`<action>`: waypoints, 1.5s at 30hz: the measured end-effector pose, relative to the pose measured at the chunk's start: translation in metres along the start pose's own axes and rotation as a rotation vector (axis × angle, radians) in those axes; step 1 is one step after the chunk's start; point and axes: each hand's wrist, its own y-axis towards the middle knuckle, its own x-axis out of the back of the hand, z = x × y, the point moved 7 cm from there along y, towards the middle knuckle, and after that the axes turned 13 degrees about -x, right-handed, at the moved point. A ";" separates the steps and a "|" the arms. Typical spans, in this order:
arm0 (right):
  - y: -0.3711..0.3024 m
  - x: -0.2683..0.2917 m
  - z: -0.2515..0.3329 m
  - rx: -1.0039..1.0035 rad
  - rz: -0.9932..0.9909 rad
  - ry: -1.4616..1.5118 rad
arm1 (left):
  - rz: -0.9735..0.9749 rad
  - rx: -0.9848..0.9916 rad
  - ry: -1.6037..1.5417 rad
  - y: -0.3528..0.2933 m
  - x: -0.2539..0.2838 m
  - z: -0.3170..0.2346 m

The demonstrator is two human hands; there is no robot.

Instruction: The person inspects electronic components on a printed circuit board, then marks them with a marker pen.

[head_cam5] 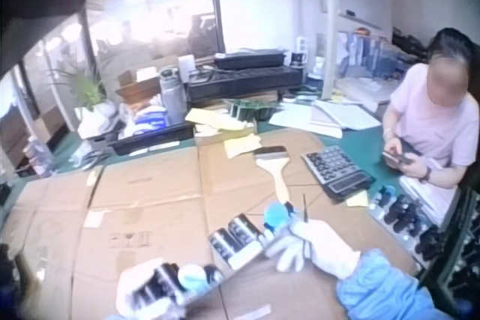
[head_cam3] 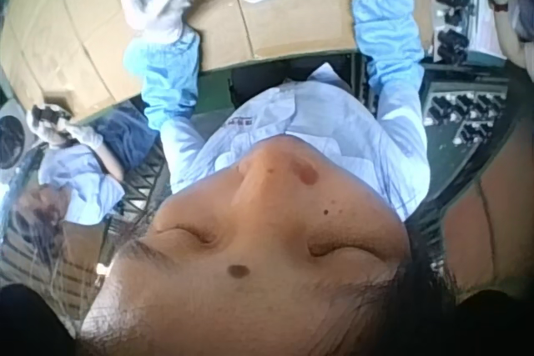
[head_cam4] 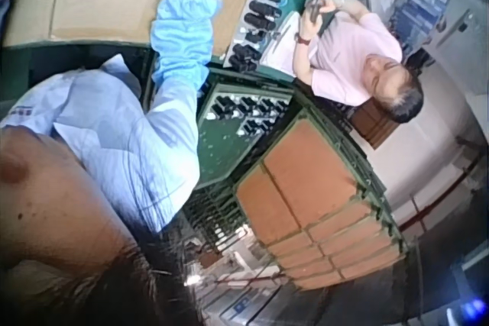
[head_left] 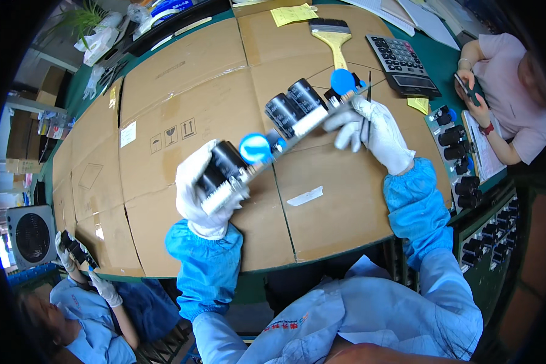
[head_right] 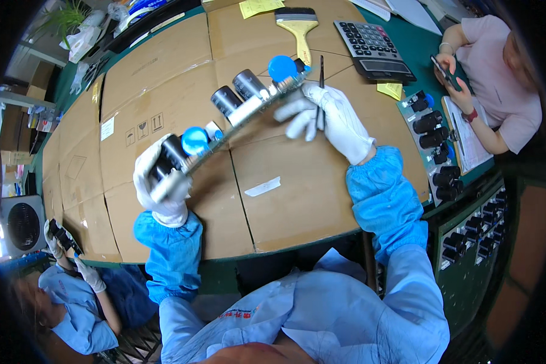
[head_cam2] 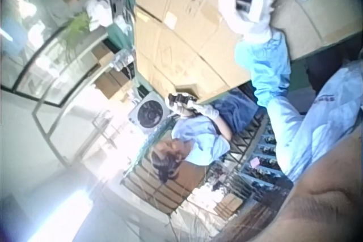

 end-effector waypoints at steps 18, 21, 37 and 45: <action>0.008 0.031 -0.011 0.227 -0.499 -0.214 | -0.051 1.183 -0.574 -0.050 -0.028 0.052; 0.013 0.034 -0.018 0.089 -0.417 -0.191 | -0.114 1.318 -0.706 -0.051 -0.033 0.047; 0.021 0.042 -0.029 0.034 -0.402 -0.056 | -0.257 1.211 -0.946 -0.039 -0.038 0.050; 0.021 0.040 -0.027 0.088 -0.427 -0.080 | -0.239 1.211 -0.931 -0.037 -0.038 0.048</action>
